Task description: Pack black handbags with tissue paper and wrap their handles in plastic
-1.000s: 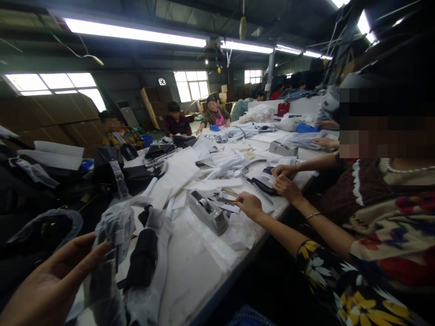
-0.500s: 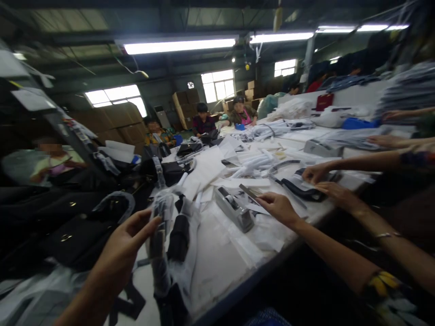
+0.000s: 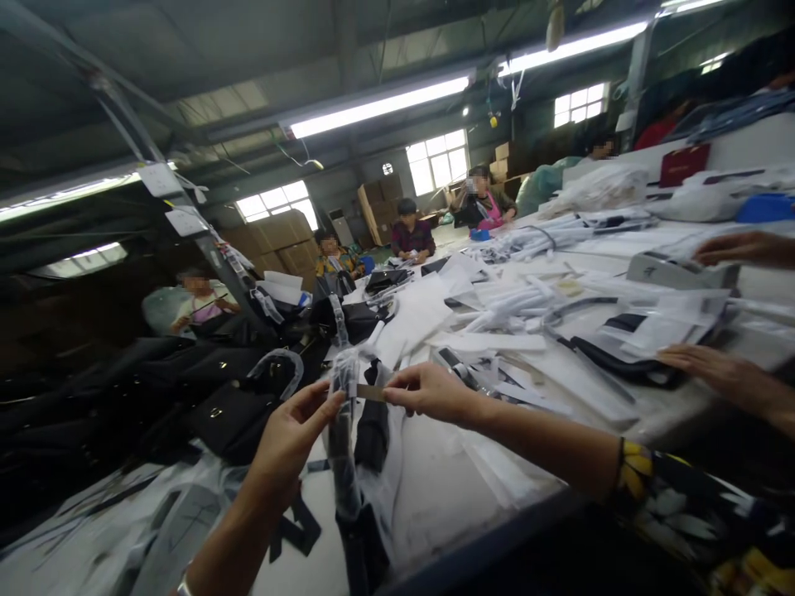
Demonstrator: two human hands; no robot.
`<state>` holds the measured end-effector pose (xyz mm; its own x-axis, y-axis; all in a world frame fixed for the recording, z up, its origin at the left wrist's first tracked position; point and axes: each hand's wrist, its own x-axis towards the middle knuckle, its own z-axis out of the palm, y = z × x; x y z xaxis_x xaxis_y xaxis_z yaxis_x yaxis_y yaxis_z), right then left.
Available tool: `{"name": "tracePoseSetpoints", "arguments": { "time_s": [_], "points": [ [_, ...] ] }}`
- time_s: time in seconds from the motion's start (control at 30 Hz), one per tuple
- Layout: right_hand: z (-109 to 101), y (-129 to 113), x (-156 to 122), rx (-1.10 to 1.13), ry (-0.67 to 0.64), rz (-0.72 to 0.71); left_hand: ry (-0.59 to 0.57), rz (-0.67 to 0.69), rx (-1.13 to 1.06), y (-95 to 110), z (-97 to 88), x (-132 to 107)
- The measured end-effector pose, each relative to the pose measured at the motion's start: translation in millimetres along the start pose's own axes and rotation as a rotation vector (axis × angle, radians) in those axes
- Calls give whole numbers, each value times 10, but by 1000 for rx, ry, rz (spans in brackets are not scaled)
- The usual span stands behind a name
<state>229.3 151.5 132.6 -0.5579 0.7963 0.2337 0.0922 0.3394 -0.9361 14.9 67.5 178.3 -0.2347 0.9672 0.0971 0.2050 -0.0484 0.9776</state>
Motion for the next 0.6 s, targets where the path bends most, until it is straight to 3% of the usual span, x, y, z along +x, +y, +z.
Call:
{"name": "tracePoseSetpoints", "arguments": {
  "time_s": [0.23,0.33,0.5,0.6],
  "points": [
    [134,-112,201,-11,4,-76,0,54,96,-2,-64,0],
    [165,-124,244,124,-24,-77,-11,83,144,15,-48,-15],
    [166,-180,246,543,-236,111,-89,114,135,71,-15,-34],
    [149,-227,237,647,-274,182,-86,108,139,88,-20,-36]
  ]
}}
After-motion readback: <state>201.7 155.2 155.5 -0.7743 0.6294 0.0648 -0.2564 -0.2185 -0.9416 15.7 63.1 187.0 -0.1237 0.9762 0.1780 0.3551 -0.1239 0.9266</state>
